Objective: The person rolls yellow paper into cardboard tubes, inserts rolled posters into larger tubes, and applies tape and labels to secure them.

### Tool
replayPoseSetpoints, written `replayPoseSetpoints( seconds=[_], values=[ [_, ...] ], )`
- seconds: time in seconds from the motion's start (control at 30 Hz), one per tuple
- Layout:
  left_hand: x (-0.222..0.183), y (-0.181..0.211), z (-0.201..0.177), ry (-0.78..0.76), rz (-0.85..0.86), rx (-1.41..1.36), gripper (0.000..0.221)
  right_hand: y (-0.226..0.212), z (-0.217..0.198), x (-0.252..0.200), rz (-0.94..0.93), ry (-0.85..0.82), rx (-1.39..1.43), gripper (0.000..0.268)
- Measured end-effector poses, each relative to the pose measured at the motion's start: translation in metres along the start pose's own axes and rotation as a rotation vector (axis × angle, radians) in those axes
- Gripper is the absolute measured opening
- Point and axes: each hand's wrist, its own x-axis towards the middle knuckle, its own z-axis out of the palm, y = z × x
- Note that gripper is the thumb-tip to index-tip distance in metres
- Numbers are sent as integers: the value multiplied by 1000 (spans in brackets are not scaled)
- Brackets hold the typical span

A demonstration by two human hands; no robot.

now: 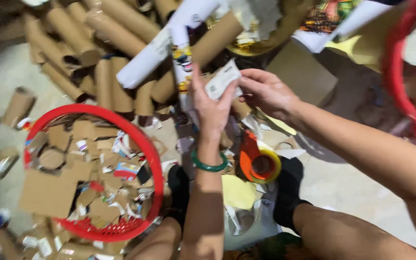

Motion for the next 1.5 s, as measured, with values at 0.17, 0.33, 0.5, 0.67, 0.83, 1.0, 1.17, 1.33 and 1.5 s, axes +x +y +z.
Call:
replayPoseSetpoints(
  seconds=[0.17, 0.33, 0.5, 0.67, 0.83, 1.0, 1.17, 1.33, 1.5],
  values=[
    [8, -66, -5, -82, -97, -348, 74, -3, 0, -2, -6, -30, -10, 22],
    [12, -37, -14, 20, -257, -543, 67, -11, 5, -10, 21, -45, 8, 22],
    [16, -20, -17, 30, -238, -601, 79, -5, 2, -4, -15, -49, -166, 12],
    [13, -28, -15, 41, -217, -594, 79, -6, 10, -5, 17, -7, -238, 12],
    [9, -19, -20, 51, -247, -511, 79, -6, 16, -6, 53, 7, -266, 11],
    [7, -20, -17, 42, -152, -508, 76, -4, 13, -4, 50, 21, -285, 11],
    [7, -29, -18, 46, -168, -516, 79, -4, 15, -6, 31, 4, -320, 10],
    [8, -23, -24, 58, -115, -383, 79, -5, 15, -6, 3, 6, -348, 12],
    [4, -3, -42, -88, 408, 189, 22, -2, 13, -8, -60, -25, -432, 13]
  ],
)
